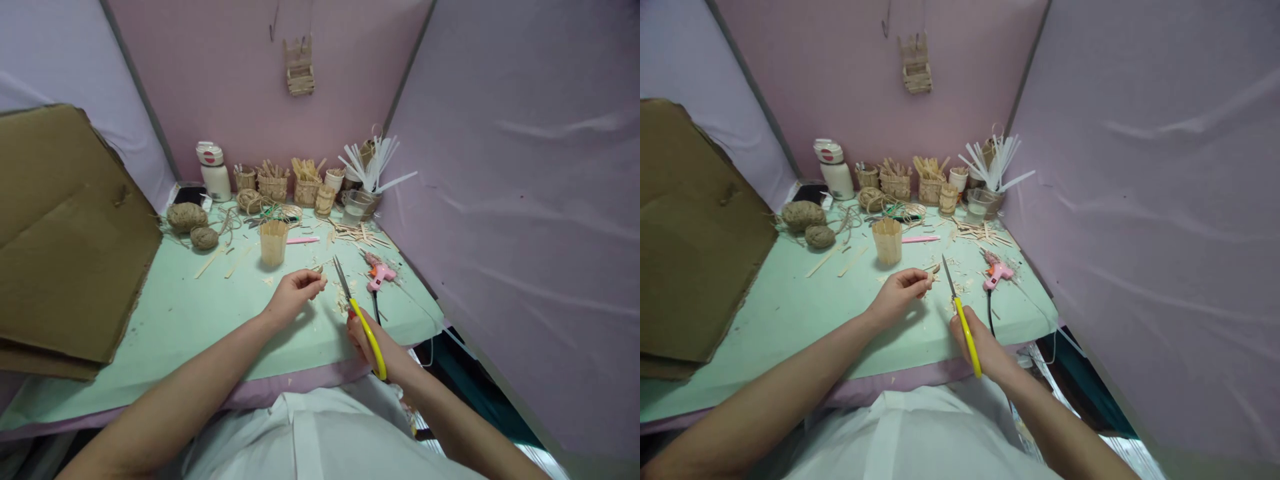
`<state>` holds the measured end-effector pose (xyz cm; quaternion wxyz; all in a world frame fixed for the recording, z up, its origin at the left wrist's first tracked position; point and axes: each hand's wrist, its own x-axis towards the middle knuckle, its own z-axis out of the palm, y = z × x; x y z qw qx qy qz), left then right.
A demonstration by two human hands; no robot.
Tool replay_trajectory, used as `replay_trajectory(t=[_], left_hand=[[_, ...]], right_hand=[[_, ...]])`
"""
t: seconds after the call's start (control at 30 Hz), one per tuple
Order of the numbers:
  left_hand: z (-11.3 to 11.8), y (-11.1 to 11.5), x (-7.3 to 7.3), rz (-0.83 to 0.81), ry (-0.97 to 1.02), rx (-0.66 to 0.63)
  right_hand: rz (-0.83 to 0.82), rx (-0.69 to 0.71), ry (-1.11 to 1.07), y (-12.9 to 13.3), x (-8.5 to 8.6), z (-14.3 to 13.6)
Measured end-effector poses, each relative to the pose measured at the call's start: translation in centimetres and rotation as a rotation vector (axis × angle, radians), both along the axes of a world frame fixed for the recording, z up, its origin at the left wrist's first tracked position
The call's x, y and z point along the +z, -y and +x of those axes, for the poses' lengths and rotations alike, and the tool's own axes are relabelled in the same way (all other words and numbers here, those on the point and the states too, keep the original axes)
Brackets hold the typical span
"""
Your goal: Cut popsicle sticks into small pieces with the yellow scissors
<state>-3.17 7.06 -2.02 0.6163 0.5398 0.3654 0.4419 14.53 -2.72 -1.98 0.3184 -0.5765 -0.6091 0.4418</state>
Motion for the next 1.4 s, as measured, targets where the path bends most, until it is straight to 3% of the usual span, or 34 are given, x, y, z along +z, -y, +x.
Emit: replay_trajectory(t=[0.27,0.4,0.57,0.67,0.87,1.03,1.4], left_hand=[[-1.5,0.6,0.9,-0.182,0.101,0.095],[-4.6,1.5,0.8,-0.263,0.149,0.155],[-9.5,1.9,0.9,-0.302,0.147,0.348],[-10.9,1.9,0.8,-0.328,0.118,0.377],[-9.5,1.6,-0.1,-0.414,0.077,0.305],[-8.0,1.4,0.0,-0.461,0.070,0.250],[-7.6,1.4,0.2,-0.458,0.106,0.236]], right_hand=[[-0.063,0.126,-0.001,0.3,2.0,-0.3],[-0.102,0.181,0.078,-0.3,2.7,-0.5],[-0.151,0.258,0.163,-1.4,3.7,-1.0],[-0.157,0.290,0.206,-2.0,4.1,-1.6],[-0.250,0.389,0.198,-3.2,4.0,-3.2],[-0.321,0.461,0.251,-4.2,4.5,-4.2],[-0.367,0.457,0.300,-4.8,5.1,-5.5]])
